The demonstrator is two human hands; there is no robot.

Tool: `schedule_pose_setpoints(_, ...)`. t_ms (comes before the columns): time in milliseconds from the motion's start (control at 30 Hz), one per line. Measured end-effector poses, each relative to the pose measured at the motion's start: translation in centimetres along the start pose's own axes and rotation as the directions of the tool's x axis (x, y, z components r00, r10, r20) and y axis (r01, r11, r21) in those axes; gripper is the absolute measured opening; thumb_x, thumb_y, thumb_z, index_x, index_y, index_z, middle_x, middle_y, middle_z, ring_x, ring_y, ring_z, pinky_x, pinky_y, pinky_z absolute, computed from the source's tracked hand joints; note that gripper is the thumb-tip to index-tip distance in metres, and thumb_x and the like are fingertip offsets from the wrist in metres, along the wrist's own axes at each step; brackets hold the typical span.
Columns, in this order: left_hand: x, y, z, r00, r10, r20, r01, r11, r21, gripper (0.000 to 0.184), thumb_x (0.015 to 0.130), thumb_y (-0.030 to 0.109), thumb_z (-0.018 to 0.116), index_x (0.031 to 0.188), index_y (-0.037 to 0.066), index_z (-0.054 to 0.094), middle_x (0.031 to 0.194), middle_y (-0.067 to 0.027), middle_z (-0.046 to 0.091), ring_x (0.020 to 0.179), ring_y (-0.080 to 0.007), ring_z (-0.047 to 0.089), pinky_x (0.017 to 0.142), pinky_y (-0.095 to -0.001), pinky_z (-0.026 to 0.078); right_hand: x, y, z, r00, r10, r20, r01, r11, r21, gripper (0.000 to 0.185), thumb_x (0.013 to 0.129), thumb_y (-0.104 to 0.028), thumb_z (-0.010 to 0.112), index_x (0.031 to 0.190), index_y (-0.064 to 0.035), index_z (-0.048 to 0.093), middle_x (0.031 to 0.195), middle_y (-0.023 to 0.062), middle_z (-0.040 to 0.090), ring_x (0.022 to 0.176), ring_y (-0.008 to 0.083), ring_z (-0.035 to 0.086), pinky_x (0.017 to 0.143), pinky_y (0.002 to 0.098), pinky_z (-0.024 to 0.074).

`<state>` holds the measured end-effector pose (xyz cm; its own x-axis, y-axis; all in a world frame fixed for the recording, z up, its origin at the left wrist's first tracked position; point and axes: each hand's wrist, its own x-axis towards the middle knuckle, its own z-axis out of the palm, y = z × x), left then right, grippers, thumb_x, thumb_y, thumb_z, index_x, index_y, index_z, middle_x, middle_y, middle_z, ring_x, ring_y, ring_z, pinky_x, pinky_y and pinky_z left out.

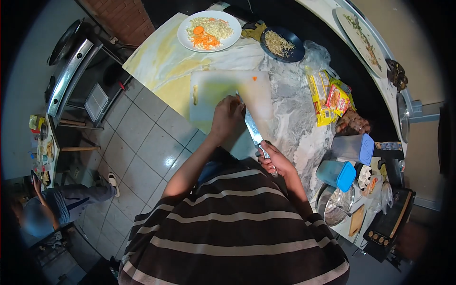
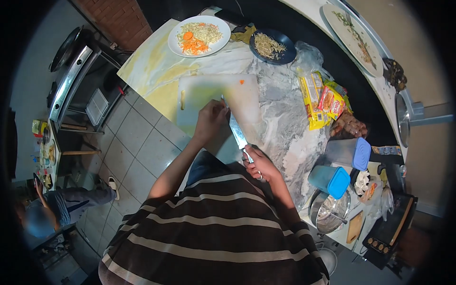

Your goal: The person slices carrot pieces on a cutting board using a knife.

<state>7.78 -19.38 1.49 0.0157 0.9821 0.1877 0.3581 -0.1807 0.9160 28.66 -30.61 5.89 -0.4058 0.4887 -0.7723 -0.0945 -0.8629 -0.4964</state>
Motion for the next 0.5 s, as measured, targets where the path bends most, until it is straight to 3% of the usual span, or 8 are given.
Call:
schedule_pose_setpoints(33, 0.5, 0.1, -0.1, 1.0, 0.002, -0.011, -0.002, 1.0, -0.011, 0.021, 0.084, 0.012, 0.071, 0.098, 0.0, 0.06, 0.084, -0.0148, 0.065, 0.079, -0.0295, 0.064, 0.072, -0.0382, 0.051, -0.2, -0.2, 0.1, 0.999, -0.028, 0.037, 0.028, 1.0, 0.005, 0.041, 0.098, -0.055, 0.049, 0.089, -0.0156, 0.042, 0.058, -0.0071, 0.031, 0.04, 0.0011, 0.023, 0.033, 0.0185, 0.0169)
schedule_pose_setpoints(100, 1.4, 0.4, -0.4, 0.995, -0.085, -0.043, 0.072, 0.969, -0.235, 0.023, 0.084, 0.013, 0.075, 0.093, 0.0, 0.058, 0.075, -0.0088, 0.067, 0.065, -0.0179, 0.064, 0.061, -0.0305, 0.051, -0.7, -0.8, 0.8, 0.999, -0.044, 0.003, 0.044, 0.999, -0.019, 0.041, 0.097, -0.055, 0.049, 0.089, -0.0155, 0.042, 0.058, -0.007, 0.031, 0.04, 0.0011, 0.023, 0.034, 0.0184, 0.0169)
schedule_pose_setpoints(133, 1.8, 0.3, -0.4, 0.995, -0.078, -0.056, 0.062, 0.967, -0.248, 0.023, 0.084, 0.013, 0.075, 0.093, 0.0, 0.058, 0.075, -0.0088, 0.067, 0.065, -0.0179, 0.064, 0.061, -0.0305, 0.051, -1.0, -1.3, 1.3, 0.998, -0.064, -0.021, 0.063, 0.998, -0.031, 0.042, 0.097, -0.056, 0.05, 0.089, -0.0154, 0.042, 0.059, -0.007, 0.031, 0.041, 0.0012, 0.023, 0.034, 0.0184, 0.0169)
schedule_pose_setpoints(233, 3.6, 0.8, -1.7, 0.938, -0.34, 0.071, 0.335, 0.831, -0.445, 0.021, 0.084, 0.009, 0.074, 0.097, -0.001, 0.06, 0.082, -0.006, 0.07, 0.07, -0.0096, 0.064, 0.061, -0.0241, 0.049, -1.1, -2.0, 1.8, 0.996, -0.089, -0.011, 0.088, 0.995, -0.049, 0.043, 0.097, -0.057, 0.048, 0.088, -0.0153, 0.042, 0.059, -0.0069, 0.029, 0.041, 0.0014, 0.022, 0.033, 0.0184, 0.0176)
schedule_pose_setpoints(267, 4.3, 0.3, -2.1, 0.943, -0.327, 0.062, 0.319, 0.836, -0.447, 0.021, 0.084, 0.009, 0.074, 0.097, -0.001, 0.06, 0.082, -0.006, 0.07, 0.07, -0.0096, 0.064, 0.061, -0.0241, 0.049, -0.9, -2.1, 1.9, 0.995, -0.099, -0.002, 0.099, 0.994, -0.045, 0.043, 0.097, -0.057, 0.048, 0.088, -0.0154, 0.042, 0.059, -0.0069, 0.029, 0.041, 0.0015, 0.022, 0.033, 0.0184, 0.0179)
schedule_pose_setpoints(333, 5.7, -1.5, -2.9, 0.932, -0.243, 0.27, 0.361, 0.697, -0.619, 0.014, 0.085, 0.006, 0.071, 0.095, -0.001, 0.063, 0.083, -0.0042, 0.07, 0.071, -0.0077, 0.063, 0.062, -0.0216, 0.047, -0.7, -2.4, 2.1, 0.993, -0.12, 0.008, 0.121, 0.992, -0.045, 0.044, 0.098, -0.057, 0.047, 0.088, -0.0153, 0.041, 0.059, -0.0069, 0.029, 0.041, 0.0016, 0.022, 0.033, 0.0186, 0.018)
schedule_pose_setpoints(433, 8.6, -2.6, -4.3, 0.98, -0.134, 0.148, 0.196, 0.798, -0.571, 0.007, 0.085, 0.004, 0.068, 0.091, 0.0, 0.066, 0.083, -0.0037, 0.07, 0.07, -0.0067, 0.061, 0.063, -0.0198, 0.046, -0.8, -2.6, 2.3, 0.99, -0.138, -0.006, 0.138, 0.99, 0.008, 0.043, 0.098, -0.056, 0.047, 0.087, -0.0148, 0.042, 0.058, -0.0067, 0.029, 0.041, 0.002, 0.022, 0.033, 0.0188, 0.0181)
schedule_pose_setpoints(500, 12.3, -3.6, -6.4, 0.985, -0.044, 0.166, 0.119, 0.874, -0.471, 0.007, 0.084, 0.003, 0.067, 0.091, 0.0, 0.067, 0.082, -0.0043, 0.07, 0.069, -0.0065, 0.06, 0.064, -0.0201, 0.046, -0.8, -2.4, 1.9, 0.99, -0.138, 0.009, 0.137, 0.99, 0.039, 0.043, 0.098, -0.056, 0.047, 0.087, -0.0148, 0.043, 0.058, -0.0065, 0.029, 0.04, 0.0022, 0.023, 0.033, 0.019, 0.0182)
